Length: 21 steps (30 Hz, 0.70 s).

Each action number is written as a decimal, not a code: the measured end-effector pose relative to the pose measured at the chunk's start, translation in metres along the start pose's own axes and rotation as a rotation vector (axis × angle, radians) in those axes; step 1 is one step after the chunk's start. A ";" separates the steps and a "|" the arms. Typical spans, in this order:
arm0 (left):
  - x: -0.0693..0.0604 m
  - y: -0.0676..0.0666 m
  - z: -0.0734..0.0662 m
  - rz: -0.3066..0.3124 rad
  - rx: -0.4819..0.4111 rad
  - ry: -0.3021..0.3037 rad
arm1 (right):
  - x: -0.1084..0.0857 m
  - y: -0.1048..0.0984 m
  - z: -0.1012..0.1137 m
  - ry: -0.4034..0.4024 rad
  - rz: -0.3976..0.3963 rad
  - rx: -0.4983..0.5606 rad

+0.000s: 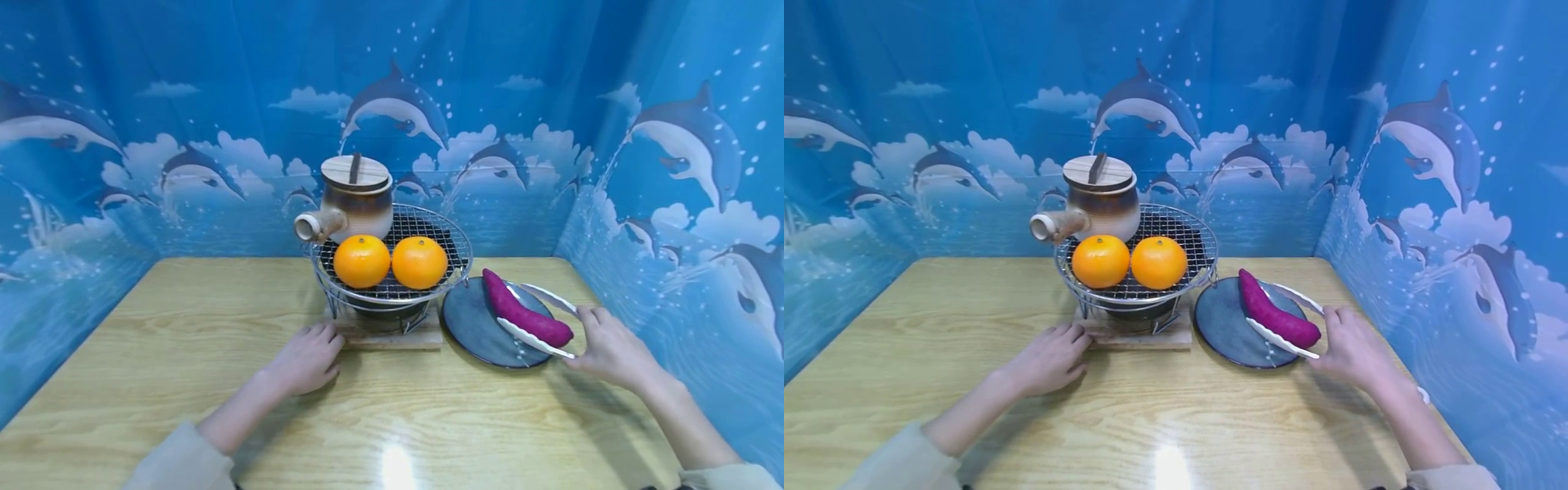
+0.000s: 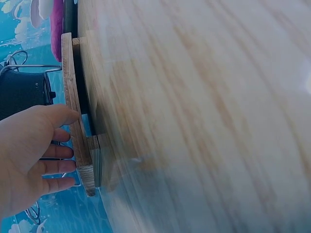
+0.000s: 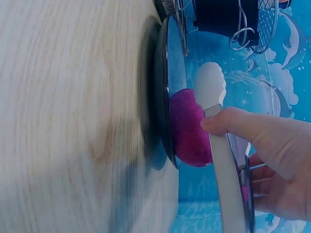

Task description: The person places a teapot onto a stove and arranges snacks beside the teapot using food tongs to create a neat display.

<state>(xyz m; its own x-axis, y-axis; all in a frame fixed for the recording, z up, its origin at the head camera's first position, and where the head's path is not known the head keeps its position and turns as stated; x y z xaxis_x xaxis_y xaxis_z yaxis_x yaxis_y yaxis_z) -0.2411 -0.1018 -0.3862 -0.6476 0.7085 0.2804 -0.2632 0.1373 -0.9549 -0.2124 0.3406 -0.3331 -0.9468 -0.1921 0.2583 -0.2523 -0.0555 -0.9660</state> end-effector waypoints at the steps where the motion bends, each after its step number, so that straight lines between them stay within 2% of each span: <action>1: 0.000 0.000 0.000 0.000 0.001 0.001 | -0.001 0.000 0.000 0.004 0.004 -0.017; 5: 0.001 0.000 -0.001 0.002 0.003 -0.002 | -0.001 0.000 0.000 0.011 0.013 -0.084; 11: 0.000 -0.001 -0.001 0.004 0.005 -0.002 | -0.001 0.000 -0.001 -0.001 0.006 -0.114; 21: 0.000 -0.001 -0.001 0.000 0.009 -0.001 | -0.004 0.001 -0.005 0.040 0.098 -0.128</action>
<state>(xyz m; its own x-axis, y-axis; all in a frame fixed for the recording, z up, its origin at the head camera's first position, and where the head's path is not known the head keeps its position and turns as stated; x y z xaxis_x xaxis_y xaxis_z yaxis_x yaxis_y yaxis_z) -0.2407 -0.1012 -0.3853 -0.6482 0.7081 0.2800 -0.2692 0.1308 -0.9542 -0.2097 0.3466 -0.3348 -0.9747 -0.1508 0.1648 -0.1792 0.0874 -0.9799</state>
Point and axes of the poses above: each hand's wrist, its own x-axis towards the middle knuckle, its own y-axis out of the palm, z = x × y, the point moved 3 cm from there along x, towards the middle knuckle, and after that the axes turned 5 degrees about -x, right-handed, at the moved point
